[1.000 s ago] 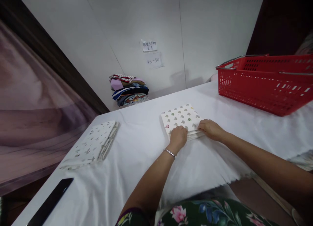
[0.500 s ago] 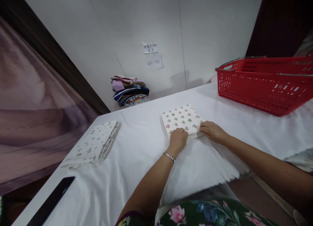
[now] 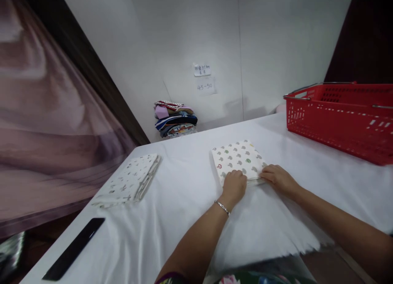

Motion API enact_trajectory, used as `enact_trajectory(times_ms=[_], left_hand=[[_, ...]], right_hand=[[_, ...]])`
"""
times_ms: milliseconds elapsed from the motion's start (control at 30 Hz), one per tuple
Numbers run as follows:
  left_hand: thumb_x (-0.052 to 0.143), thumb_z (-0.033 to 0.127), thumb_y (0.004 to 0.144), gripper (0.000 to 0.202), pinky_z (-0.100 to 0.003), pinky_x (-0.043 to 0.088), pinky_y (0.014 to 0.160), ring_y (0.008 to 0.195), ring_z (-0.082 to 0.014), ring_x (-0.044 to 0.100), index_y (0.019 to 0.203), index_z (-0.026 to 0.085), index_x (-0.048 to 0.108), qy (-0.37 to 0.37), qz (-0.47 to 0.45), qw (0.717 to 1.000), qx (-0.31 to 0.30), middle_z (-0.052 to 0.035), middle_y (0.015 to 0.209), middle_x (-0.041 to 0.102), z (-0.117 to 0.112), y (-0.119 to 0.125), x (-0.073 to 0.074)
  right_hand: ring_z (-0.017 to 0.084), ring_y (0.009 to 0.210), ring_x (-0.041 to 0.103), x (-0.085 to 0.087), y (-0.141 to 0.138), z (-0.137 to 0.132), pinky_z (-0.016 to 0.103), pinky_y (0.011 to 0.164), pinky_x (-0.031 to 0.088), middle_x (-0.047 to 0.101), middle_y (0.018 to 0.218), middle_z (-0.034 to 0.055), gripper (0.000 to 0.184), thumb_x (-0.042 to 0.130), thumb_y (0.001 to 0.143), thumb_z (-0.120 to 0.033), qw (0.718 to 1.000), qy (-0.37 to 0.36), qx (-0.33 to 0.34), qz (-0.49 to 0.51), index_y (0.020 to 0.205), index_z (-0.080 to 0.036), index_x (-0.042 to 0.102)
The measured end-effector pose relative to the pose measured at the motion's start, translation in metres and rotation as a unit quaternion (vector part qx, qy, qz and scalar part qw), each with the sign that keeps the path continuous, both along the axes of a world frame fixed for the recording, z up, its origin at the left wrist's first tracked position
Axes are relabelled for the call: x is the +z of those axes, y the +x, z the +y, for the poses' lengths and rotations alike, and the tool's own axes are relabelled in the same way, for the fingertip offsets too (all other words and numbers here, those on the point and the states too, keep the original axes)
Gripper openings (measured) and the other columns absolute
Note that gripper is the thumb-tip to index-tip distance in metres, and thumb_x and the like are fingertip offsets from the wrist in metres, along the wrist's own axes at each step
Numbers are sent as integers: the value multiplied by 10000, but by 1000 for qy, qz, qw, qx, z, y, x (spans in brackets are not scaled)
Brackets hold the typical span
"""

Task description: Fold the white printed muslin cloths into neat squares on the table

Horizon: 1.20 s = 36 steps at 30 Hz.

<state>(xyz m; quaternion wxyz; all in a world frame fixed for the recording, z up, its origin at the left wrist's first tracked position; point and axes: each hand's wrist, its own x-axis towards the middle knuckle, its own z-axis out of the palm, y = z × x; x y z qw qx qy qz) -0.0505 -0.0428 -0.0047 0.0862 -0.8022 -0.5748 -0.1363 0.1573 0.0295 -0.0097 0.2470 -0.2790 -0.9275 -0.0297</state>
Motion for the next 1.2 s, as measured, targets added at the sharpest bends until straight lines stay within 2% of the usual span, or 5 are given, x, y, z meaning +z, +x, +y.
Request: enact_trajectory(times_ms=[333,533,733,967,1200], left_hand=[[407,317,915,243,-337,398,883,957,-168,511,889,208,622,-2,-117,991,59,-26,954,600,4,-23,16],[334,223,934,269,-404,281,1061,1199,-165,403,1105,236,541,29,-94,994,56,-12,1232,535,0,-28,-6],[317,212,935,283,-433,229,1102,1221,-169,405,1132,225,521,50,-85,993,59,-18,1236,543,2,-26,-13],[294,202,930,296,-457,249,1097,1263,-187,374,1115,223,524,34,-95,993,56,-23,1349,461,-2,-27,-14],[337,228,914,281,-437,261,1090,1234,-183,408,1068,233,572,-26,-135,989,50,-17,1322,496,2,-29,0]], right_hand=[[188,795,563,-12,5,3,316,695,402,645,861,50,283,393,911,-236,1000,15,19,2,891,-227,675],[183,720,577,17,-10,0,322,663,449,639,776,53,323,378,899,-258,998,-51,-3,-42,737,-215,654],[220,1202,452,37,-77,25,385,977,395,517,1287,98,364,361,901,-335,996,-43,-8,71,1159,-193,575],[305,1307,300,-10,-81,78,484,1023,280,371,1402,175,576,371,847,-516,974,-97,-183,-94,1250,-121,484],[280,1321,278,-20,-76,82,457,1038,256,366,1410,160,597,311,855,-543,973,-94,-185,-104,1258,-134,474]])
